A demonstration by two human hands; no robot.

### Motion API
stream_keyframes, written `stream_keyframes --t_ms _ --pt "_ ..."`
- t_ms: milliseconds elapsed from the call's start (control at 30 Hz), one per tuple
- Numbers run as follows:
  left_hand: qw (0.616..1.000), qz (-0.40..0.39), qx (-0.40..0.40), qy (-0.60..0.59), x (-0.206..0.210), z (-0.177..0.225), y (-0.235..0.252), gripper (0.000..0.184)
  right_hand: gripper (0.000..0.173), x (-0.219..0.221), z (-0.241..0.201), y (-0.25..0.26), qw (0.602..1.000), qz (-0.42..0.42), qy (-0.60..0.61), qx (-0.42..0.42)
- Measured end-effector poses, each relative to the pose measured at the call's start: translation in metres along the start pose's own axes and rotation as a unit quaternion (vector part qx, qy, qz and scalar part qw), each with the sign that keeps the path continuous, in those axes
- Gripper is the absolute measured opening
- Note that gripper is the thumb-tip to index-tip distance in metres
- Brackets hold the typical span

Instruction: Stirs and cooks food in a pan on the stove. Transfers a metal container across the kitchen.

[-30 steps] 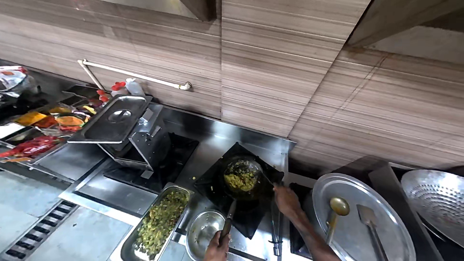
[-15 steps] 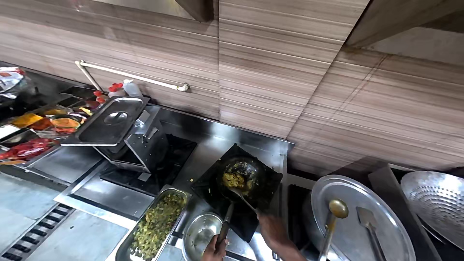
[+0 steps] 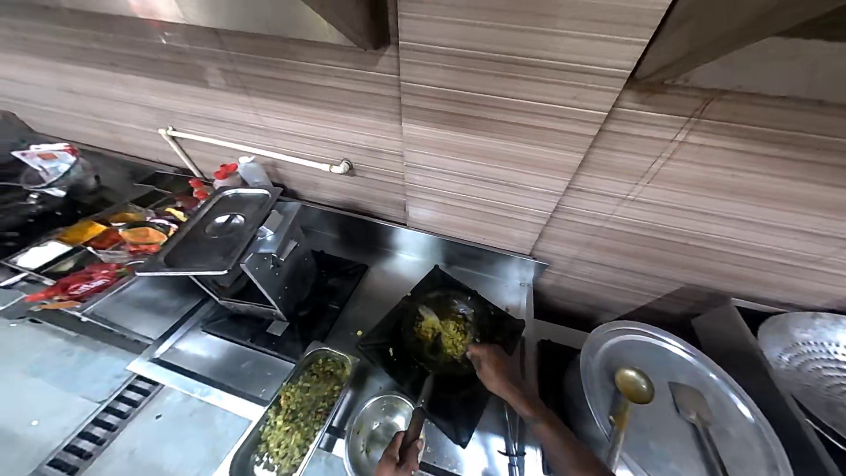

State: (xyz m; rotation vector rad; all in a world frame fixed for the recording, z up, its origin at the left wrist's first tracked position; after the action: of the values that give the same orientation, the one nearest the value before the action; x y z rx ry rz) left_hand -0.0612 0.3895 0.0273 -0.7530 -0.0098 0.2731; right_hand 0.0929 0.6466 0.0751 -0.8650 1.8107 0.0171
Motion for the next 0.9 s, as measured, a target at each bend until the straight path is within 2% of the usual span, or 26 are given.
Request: stream_keyframes --t_ms 100,167,233,367,433,567,667,767,833,900 --pt "1.0 -0.002 0.005 -0.002 -0.003 -0.002 -0.001 0.037 0.036 -0.008 -0.019 -0.049 0.992 -0.031 -0.116 -0.027" --pt "1.0 -0.001 0.011 -0.005 -0.003 -0.002 -0.001 0.038 0.038 -0.016 -0.021 -0.082 0.99 -0.039 -0.139 -0.004" --pt "1.0 0.007 0.012 -0.008 -0.002 -0.003 0.0 0.037 0.038 -0.007 -0.022 -0.098 0.991 -0.031 -0.127 -0.001" --pt "1.0 0.001 -0.002 -0.002 0.006 -0.005 -0.003 0.038 0.037 0.024 -0.002 -0.066 0.993 0.001 -0.087 0.075" --pt "1.0 -0.005 0.003 0.002 0.007 -0.004 -0.002 0.039 0.04 0.012 0.015 -0.048 0.992 0.019 -0.058 0.112" --pt "1.0 0.004 0.014 0.011 0.001 -0.005 -0.001 0.043 0.04 -0.022 0.037 -0.052 0.992 0.091 0.009 0.091" --pt "1.0 0.006 0.009 0.012 0.002 -0.005 -0.001 0.042 0.04 -0.021 0.042 -0.026 0.991 0.076 0.009 0.108" --pt "1.0 0.004 0.008 0.009 0.003 -0.003 -0.001 0.039 0.039 -0.002 0.021 0.001 0.998 0.041 -0.022 0.039" --pt "1.0 0.004 0.009 0.011 0.0 -0.003 -0.001 0.039 0.037 0.002 -0.011 -0.013 0.994 0.007 -0.112 -0.004" --pt "1.0 0.006 0.012 0.008 -0.001 -0.005 -0.001 0.04 0.036 -0.01 -0.028 -0.038 0.987 -0.011 -0.16 -0.007"
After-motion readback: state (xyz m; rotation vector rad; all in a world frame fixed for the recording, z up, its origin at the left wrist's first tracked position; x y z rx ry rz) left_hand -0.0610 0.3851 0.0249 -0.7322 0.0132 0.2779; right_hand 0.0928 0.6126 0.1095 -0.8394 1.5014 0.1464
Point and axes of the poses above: each hand's wrist, its own y-axis towards the middle knuckle, its own x-axis out of the palm, z = x × y, the point moved 3 cm from there along y, towards the middle knuckle
